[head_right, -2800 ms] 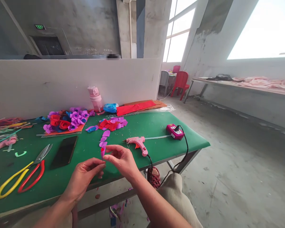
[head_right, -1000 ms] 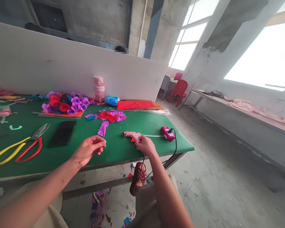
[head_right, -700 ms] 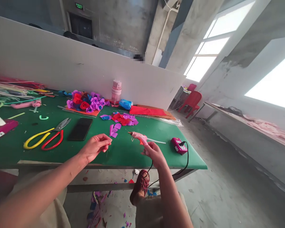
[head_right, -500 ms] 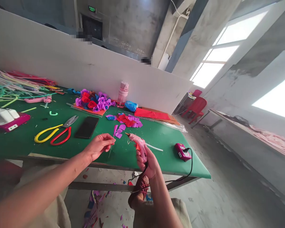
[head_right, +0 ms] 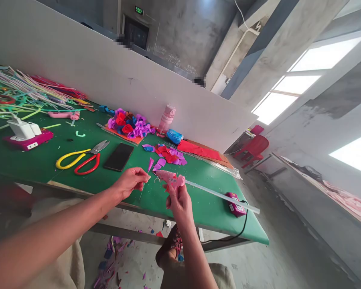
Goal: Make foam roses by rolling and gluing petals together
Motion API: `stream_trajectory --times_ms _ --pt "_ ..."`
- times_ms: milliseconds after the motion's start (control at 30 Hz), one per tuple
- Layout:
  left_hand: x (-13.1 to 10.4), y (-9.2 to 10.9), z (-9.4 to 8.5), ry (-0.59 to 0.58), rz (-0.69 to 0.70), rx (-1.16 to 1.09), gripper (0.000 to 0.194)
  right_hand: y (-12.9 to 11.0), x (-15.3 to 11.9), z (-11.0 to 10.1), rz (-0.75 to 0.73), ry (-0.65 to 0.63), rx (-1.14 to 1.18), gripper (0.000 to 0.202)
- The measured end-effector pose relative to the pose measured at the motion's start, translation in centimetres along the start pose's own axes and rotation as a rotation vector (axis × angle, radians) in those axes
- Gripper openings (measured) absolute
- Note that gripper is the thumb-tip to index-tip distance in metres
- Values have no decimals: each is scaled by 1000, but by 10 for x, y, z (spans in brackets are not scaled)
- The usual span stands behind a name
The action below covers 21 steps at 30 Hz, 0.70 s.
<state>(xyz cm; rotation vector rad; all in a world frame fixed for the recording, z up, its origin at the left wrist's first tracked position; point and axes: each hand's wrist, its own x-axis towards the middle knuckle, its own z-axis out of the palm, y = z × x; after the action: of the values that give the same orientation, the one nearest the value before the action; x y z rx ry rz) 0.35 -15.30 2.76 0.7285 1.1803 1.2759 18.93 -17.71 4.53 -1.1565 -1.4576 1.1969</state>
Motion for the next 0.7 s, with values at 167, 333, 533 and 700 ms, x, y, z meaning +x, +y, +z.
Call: stream_trajectory --times_ms 167,333,533,700 --pt "0 1 1 -10 -9 0 15 5 4 1 -50 8 -82 40" --pt "1 0 1 -18 -12 -4 15 0 -2 2 -115 11 -234 31" --pt "-1 -1 2 -8 3 21 16 -4 -7 4 -178 18 -445 26" --pt "0 -2 1 -6 13 31 15 -2 -7 3 -228 36 -535 26"
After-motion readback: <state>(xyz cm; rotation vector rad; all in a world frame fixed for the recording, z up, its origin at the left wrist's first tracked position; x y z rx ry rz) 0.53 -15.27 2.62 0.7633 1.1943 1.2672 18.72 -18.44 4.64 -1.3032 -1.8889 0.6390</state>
